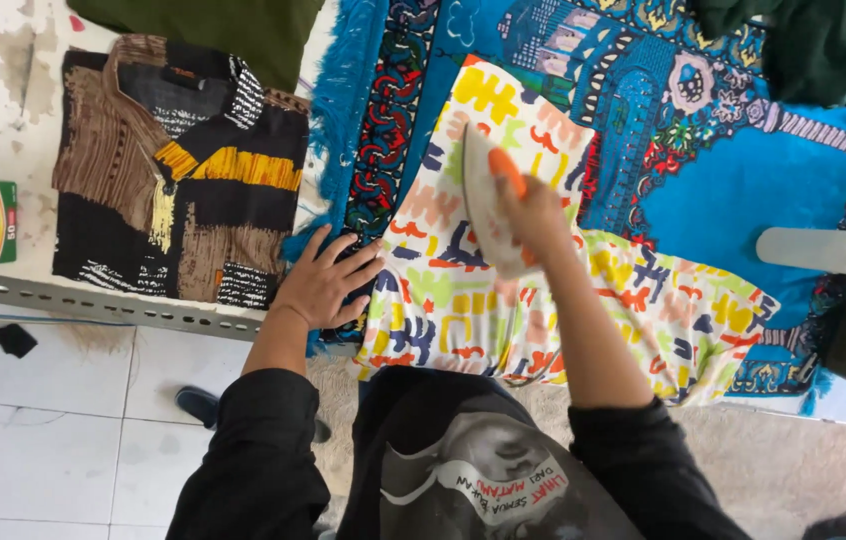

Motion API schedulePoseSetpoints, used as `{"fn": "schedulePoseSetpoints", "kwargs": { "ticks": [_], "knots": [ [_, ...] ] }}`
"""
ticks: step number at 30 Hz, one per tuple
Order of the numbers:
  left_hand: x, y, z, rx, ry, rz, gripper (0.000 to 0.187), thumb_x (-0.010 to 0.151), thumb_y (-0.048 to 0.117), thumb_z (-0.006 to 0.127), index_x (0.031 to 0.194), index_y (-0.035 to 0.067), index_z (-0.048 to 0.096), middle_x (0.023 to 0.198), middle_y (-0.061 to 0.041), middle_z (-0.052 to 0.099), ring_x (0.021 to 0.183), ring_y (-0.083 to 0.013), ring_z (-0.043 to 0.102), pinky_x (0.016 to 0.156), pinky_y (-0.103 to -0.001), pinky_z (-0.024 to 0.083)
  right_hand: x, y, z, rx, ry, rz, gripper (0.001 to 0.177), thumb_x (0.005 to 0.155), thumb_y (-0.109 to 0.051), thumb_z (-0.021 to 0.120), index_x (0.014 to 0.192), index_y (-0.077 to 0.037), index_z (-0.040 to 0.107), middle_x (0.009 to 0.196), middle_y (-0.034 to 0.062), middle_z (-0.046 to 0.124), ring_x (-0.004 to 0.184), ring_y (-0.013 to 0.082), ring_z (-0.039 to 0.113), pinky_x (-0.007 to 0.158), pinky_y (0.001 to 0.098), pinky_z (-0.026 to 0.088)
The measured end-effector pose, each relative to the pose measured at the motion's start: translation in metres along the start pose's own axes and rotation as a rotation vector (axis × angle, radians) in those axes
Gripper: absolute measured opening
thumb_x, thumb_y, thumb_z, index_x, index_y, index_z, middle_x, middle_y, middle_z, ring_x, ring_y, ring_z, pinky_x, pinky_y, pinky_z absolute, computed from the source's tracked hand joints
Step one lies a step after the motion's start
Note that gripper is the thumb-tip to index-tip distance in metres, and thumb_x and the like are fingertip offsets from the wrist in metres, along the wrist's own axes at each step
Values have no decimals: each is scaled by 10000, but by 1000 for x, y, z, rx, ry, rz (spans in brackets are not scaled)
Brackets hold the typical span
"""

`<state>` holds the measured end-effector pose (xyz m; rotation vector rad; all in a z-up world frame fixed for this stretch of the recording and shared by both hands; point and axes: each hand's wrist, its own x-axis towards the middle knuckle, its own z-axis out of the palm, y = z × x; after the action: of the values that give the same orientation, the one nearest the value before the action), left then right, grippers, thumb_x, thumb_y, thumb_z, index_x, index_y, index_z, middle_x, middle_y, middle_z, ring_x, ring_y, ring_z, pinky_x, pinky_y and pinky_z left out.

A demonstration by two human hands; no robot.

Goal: The person irons a colorful patterned shirt on a blue patterned mat. They spray the shirt with water from a spray bottle, smooth it with their hands, and use an iron to press the fabric. The shirt is repositioned and ironed again after being flipped.

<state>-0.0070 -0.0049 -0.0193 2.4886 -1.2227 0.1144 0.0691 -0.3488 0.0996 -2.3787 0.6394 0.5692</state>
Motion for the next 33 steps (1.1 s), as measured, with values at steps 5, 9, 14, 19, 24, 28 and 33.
{"fn": "schedulePoseSetpoints", "kwargs": {
  "ticks": [5, 9, 14, 19, 24, 28, 33],
  "knots": [
    [4, -2, -4, 6, -6, 14, 609, 992, 512, 260, 1561, 344, 398, 1634, 59, 362, 1423, -290, 358, 1256, -623, 144, -43, 70, 43, -360, 159, -66, 656, 1005, -702, 461, 1080, -79, 653, 824, 290, 684, 913, 476, 713, 826, 561, 579],
    [1, -1, -3, 5, -3, 4, 604, 976, 495, 287, 1550, 354, 416, 1631, 69, 366, 1419, -284, 352, 1250, -629, 155, 11, 47, -15, -231, 390, 59, 600, 1077, -510, 456, 1031, 54, 655, 949, 394, 700, 982, 535, 691, 870, 618, 543],
    [1, 5, -6, 16, -13, -12, 602, 979, 488, 286, 1549, 347, 416, 1624, 71, 376, 1417, -281, 354, 1255, -618, 158, 63, 35, -69, -38, 447, 145, 658, 1038, -592, 464, 1156, 27, 655, 1034, 316, 705, 1052, 470, 686, 951, 571, 535],
    [2, 0, -2, 10, -4, -12, 594, 979, 477, 299, 1549, 355, 410, 1616, 76, 379, 1413, -278, 352, 1254, -611, 151, 33, 47, -39, 166, 149, 39, 515, 1032, -564, 525, 1209, -101, 666, 565, 124, 633, 486, 285, 691, 552, 387, 579],
    [0, 0, 2, -16, 5, -11, 601, 988, 474, 284, 1571, 360, 376, 1636, 68, 349, 1426, -285, 339, 1247, -619, 151, -23, 18, 11, -166, -227, -165, 526, 954, -620, 569, 933, -103, 662, 540, 201, 642, 539, 321, 723, 598, 397, 598],
    [1, 1, -1, -7, -4, -14, 598, 994, 469, 284, 1571, 340, 372, 1630, 67, 352, 1426, -281, 336, 1249, -614, 147, 4, -38, -5, -394, -98, -261, 712, 980, -682, 483, 1237, -45, 673, 985, 314, 719, 1036, 501, 689, 903, 588, 560],
    [8, 0, -25, -30, -163, 31, 571, 990, 481, 424, 1494, 221, 494, 1597, -10, 430, 1372, -351, 451, 1198, -654, 223, 108, -90, -48, -148, 45, 42, 621, 1048, -633, 372, 1231, -80, 587, 1050, 139, 669, 605, 226, 738, 467, 275, 514]
  ]
}}
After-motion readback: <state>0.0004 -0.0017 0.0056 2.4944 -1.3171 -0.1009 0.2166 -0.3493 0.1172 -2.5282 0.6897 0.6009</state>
